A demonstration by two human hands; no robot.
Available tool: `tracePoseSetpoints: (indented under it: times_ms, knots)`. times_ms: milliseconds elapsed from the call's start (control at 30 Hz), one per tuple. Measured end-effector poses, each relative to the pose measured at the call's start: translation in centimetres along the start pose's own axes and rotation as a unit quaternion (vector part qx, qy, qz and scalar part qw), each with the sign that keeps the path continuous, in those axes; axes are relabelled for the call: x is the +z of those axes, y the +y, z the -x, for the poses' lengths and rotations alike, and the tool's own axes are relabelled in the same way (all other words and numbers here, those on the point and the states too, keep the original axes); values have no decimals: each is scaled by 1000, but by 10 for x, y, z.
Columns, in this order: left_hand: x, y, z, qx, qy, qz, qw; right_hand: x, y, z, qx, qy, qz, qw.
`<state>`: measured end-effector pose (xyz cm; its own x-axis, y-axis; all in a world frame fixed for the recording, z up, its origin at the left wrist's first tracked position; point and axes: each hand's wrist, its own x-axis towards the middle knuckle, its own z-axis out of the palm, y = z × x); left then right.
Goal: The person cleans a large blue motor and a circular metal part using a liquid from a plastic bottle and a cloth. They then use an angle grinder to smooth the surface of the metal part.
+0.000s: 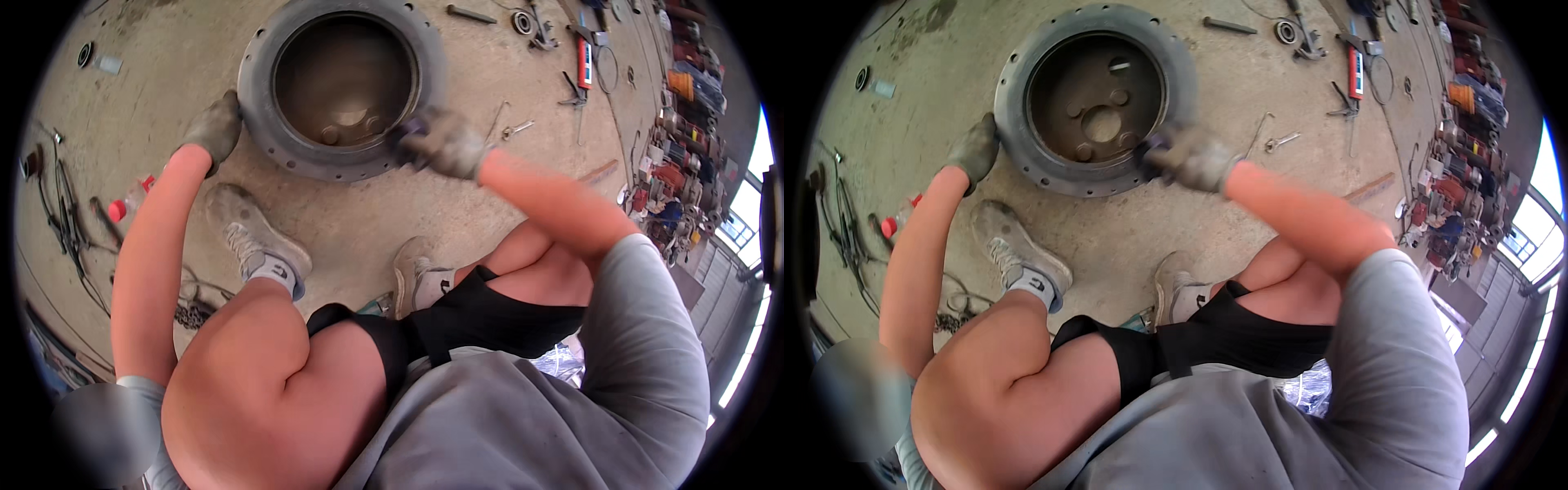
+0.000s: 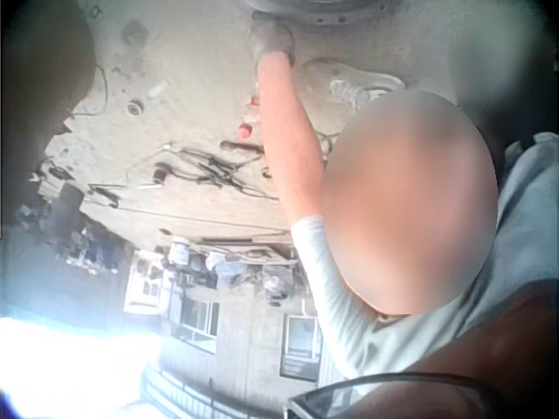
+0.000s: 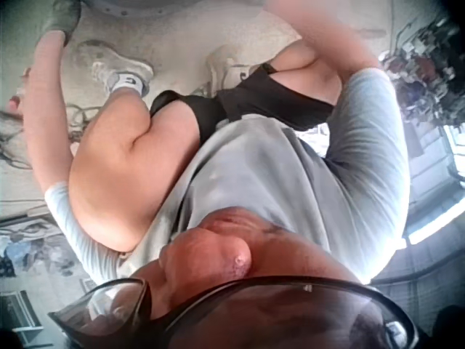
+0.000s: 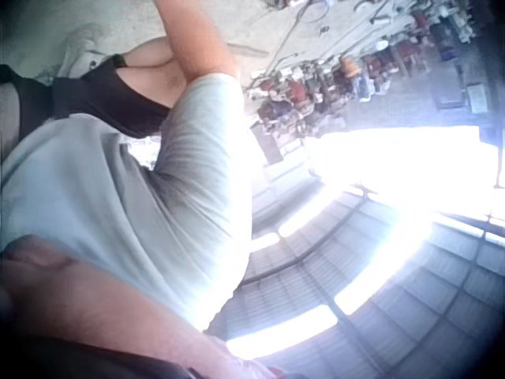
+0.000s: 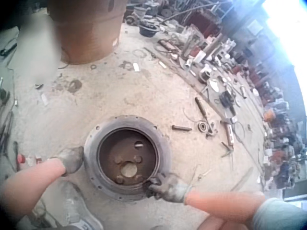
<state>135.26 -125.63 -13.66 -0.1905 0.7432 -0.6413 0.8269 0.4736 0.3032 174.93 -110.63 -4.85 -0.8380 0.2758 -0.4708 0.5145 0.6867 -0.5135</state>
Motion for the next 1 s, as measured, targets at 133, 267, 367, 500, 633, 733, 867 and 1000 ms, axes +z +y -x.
tracePoseSetpoints:
  times_ms: [133,267,367,500,633,733,867,1000]
  knots:
    - [-8,6,-2,-11,-23,4,1000,-6,50,-30,-30,211,193,958]
    - [0,0,-5,-26,-22,21,999,-31,53,-81,55,363,191,910]
    - [5,1,-1,-30,-25,22,999,-14,41,-67,68,376,113,917]
    - [6,-2,-2,-24,-12,31,999,13,36,-21,-37,285,146,946]
    - [6,-9,-6,-9,8,15,1000,41,-4,-13,26,130,-8,991]
    - [0,1,-3,-25,-11,23,999,59,-52,-40,-34,6,-59,998]
    - [-13,10,3,-25,-23,42,999,99,-115,-105,-258,111,185,942]
    - [-16,-8,12,27,-36,115,992,69,-139,-173,-160,146,99,971]
